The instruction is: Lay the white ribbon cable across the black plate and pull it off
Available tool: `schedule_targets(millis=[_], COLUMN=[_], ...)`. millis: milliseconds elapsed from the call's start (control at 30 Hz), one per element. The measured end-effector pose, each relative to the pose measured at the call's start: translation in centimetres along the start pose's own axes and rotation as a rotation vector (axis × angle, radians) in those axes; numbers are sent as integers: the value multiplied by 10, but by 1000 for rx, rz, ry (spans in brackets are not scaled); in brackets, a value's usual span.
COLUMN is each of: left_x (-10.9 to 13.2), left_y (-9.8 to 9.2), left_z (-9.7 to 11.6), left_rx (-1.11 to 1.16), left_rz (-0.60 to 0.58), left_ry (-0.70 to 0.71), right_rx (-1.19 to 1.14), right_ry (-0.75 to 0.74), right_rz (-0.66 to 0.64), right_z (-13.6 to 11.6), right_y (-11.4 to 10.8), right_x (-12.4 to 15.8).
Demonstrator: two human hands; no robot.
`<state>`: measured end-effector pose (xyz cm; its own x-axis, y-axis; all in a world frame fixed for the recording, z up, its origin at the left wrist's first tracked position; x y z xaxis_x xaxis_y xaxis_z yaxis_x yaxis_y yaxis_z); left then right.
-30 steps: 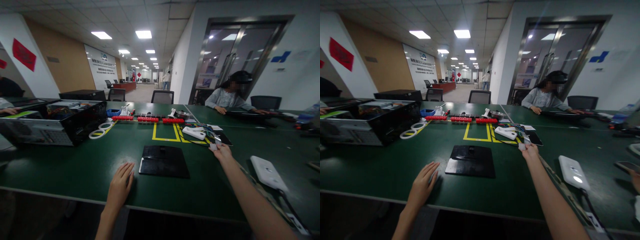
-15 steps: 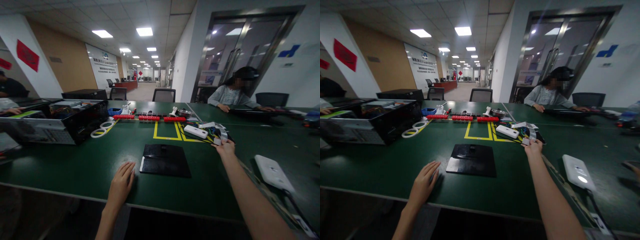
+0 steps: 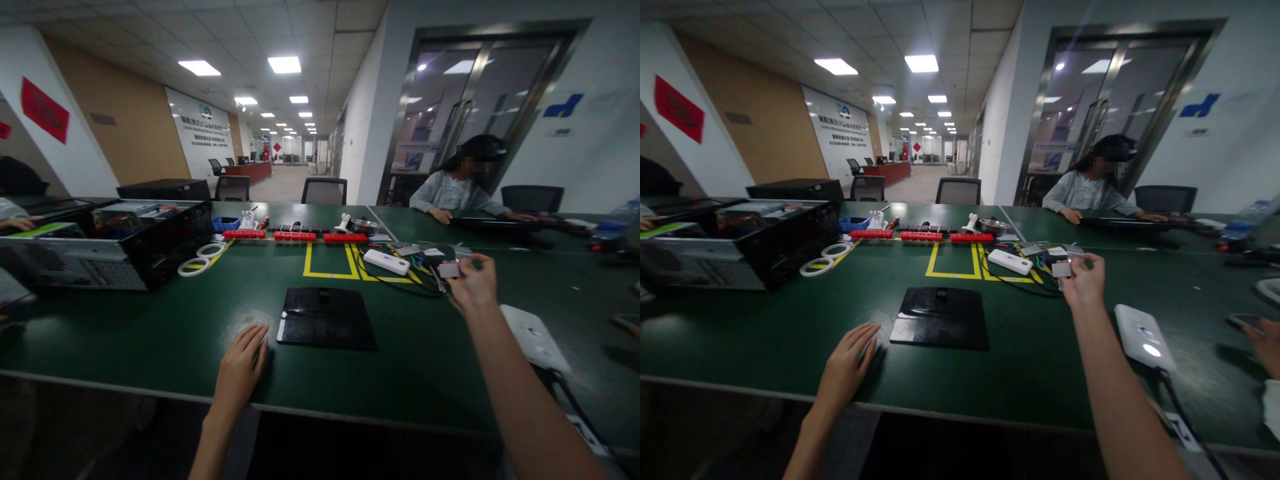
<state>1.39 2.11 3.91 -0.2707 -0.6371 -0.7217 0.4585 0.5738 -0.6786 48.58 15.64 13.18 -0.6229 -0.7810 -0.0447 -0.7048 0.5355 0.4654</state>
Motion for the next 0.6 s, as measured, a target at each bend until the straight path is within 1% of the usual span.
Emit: schedule_targets(millis=[67, 133, 233, 367, 467, 533, 600], left_x=[0, 0, 1, 1, 1, 1, 1], left_y=[-1, 0, 1, 1, 0, 0, 1], left_z=[1, 1, 1, 0, 0, 0, -1], left_rx=[5, 5, -4, -1, -2, -2, 3], left_rz=[4, -4, -16, -16, -3, 3, 1], left_ry=[0, -1, -6, -6, -7, -4, -1], right_rx=[-13, -10, 22, 76, 60, 109, 217], right_ry=[-153, -259, -314, -277, -227, -139, -2], right_rz=[-62, -119, -223, -434, -578, -684, -810], right_z=[-6, -11, -16, -23, -26, -21, -8], right_y=[8, 18, 36, 63, 74, 78, 79], right_x=[9, 17, 30, 54, 78, 94, 107])
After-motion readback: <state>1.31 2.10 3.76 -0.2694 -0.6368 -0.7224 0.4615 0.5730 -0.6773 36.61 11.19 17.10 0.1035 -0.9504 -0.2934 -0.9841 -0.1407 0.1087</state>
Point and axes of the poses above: each hand's wrist, its own x-axis away from the middle knuckle, its own y-axis out of the palm, z = x × y, the point moved 4 cm from there along -x, towards the middle knuckle, and after that the axes turned 8 degrees about y, right-handed, at the moved point
